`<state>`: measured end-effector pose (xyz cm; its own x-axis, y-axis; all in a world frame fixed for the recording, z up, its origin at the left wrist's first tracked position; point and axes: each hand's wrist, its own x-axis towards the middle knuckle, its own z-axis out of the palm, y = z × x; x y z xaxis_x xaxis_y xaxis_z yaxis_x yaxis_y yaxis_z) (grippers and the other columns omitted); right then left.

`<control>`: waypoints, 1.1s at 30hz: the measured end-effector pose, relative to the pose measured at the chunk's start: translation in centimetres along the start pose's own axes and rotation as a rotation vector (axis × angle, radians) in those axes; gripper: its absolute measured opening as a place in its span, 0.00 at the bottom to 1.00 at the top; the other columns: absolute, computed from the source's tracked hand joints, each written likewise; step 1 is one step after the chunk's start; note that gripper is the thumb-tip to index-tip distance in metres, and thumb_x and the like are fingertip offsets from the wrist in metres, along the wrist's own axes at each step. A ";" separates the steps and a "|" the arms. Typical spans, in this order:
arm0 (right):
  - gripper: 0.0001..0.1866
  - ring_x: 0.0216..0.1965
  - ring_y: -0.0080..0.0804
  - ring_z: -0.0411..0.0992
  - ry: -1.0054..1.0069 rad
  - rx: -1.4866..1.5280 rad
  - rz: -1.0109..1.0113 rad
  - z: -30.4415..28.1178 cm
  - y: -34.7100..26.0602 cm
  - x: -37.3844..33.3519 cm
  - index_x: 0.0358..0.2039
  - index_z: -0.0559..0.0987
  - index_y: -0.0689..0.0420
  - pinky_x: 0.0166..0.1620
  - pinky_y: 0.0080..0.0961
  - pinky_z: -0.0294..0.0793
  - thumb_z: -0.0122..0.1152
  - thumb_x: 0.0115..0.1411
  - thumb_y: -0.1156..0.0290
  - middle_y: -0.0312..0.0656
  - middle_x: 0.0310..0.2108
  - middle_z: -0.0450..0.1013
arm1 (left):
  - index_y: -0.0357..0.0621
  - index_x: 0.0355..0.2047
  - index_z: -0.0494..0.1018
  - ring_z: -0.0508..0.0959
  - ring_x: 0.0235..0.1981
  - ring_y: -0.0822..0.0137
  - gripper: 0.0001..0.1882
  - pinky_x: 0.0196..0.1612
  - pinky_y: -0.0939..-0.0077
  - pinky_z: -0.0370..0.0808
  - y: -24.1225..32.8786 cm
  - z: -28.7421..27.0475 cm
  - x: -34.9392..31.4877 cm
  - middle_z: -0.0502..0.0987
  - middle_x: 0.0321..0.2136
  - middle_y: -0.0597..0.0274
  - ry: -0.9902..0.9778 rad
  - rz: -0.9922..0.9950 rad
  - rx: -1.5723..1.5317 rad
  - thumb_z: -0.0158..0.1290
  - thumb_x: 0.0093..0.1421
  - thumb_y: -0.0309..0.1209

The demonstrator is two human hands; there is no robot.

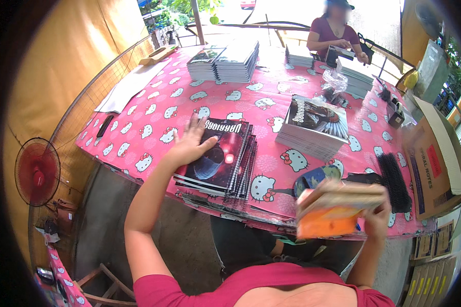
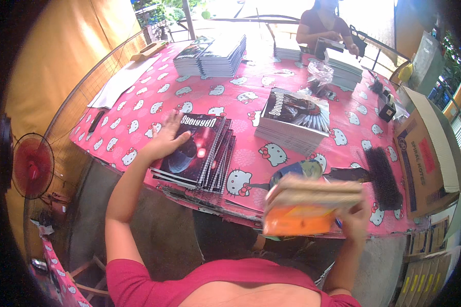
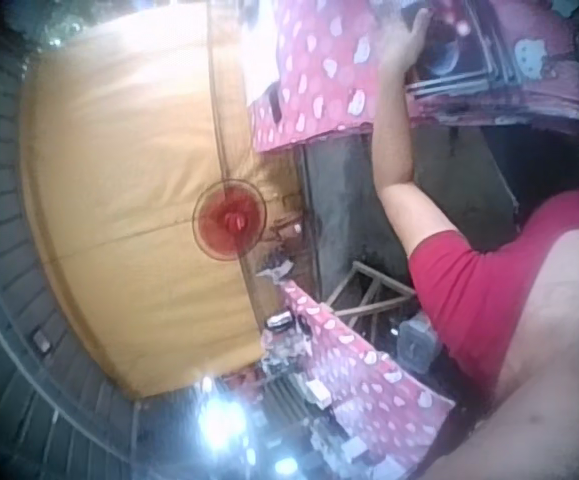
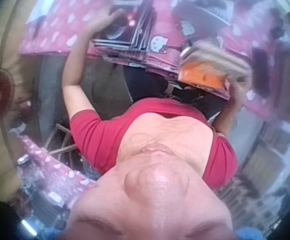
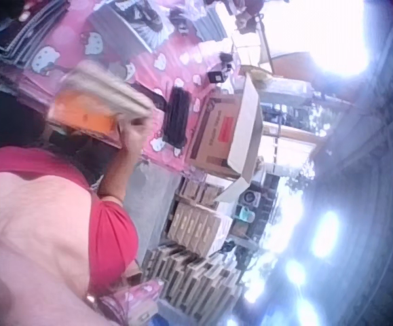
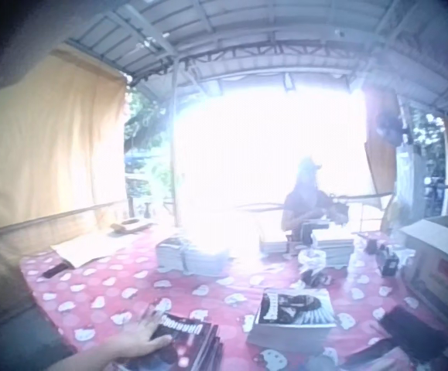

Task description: The person assembles spiral notebooks by inserting a plastic spiral coil through the punched holes of the paper stacks and covers, then uses shears to trim the excess coil at the ends.

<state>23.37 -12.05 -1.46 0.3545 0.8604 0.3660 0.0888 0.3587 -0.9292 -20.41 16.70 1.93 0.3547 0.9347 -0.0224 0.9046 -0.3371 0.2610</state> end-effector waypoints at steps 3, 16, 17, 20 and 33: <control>0.28 0.47 0.29 0.71 0.361 -0.083 -0.131 -2.0 -0.6 4.1 0.50 0.68 0.62 0.50 0.27 0.70 0.71 0.52 0.69 0.41 0.46 0.71 | 0.50 0.69 0.32 0.37 0.70 0.51 0.54 0.66 0.48 0.34 -3.2 -0.7 0.4 0.35 0.69 0.50 0.040 -0.088 -0.242 0.42 0.56 0.68; 0.39 0.50 0.51 0.67 0.353 -1.056 -0.251 -0.7 6.1 7.3 0.52 0.66 0.64 0.49 0.39 0.69 0.76 0.42 0.63 0.53 0.46 0.68 | 0.43 0.48 0.71 0.77 0.35 0.74 0.25 0.40 0.79 0.75 -5.1 1.9 -1.0 0.77 0.39 0.65 -0.081 -0.205 -1.508 0.54 0.59 0.49; 0.36 0.46 0.43 0.69 0.089 -0.959 -0.178 1.2 6.3 6.3 0.50 0.68 0.63 0.44 0.34 0.71 0.75 0.43 0.65 0.51 0.46 0.69 | 0.42 0.49 0.71 0.77 0.36 0.73 0.25 0.42 0.79 0.74 -5.3 1.9 -0.7 0.77 0.39 0.65 -0.060 -0.227 -1.465 0.54 0.59 0.48; 0.20 0.29 0.31 0.71 -0.232 -0.809 0.168 5.2 8.5 4.4 0.37 0.74 0.62 0.32 0.26 0.71 0.72 0.46 0.69 0.44 0.29 0.72 | 0.40 0.51 0.71 0.74 0.46 0.70 0.25 0.51 0.77 0.68 -7.1 3.3 0.6 0.75 0.46 0.61 0.037 -0.138 -1.381 0.54 0.59 0.45; 0.34 0.45 0.36 0.70 -0.062 -0.331 0.143 11.5 3.6 6.7 0.60 0.60 0.61 0.47 0.35 0.71 0.60 0.60 0.56 0.48 0.49 0.68 | 0.41 0.55 0.69 0.75 0.47 0.70 0.26 0.53 0.75 0.68 -7.3 5.0 0.7 0.75 0.47 0.63 -0.050 -0.102 -1.540 0.52 0.60 0.42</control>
<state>15.33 -0.79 -1.76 0.3285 0.9176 0.2240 0.3424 0.1053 -0.9336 -25.59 19.21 -4.77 0.3440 0.9307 -0.1242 -0.1758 0.1938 0.9652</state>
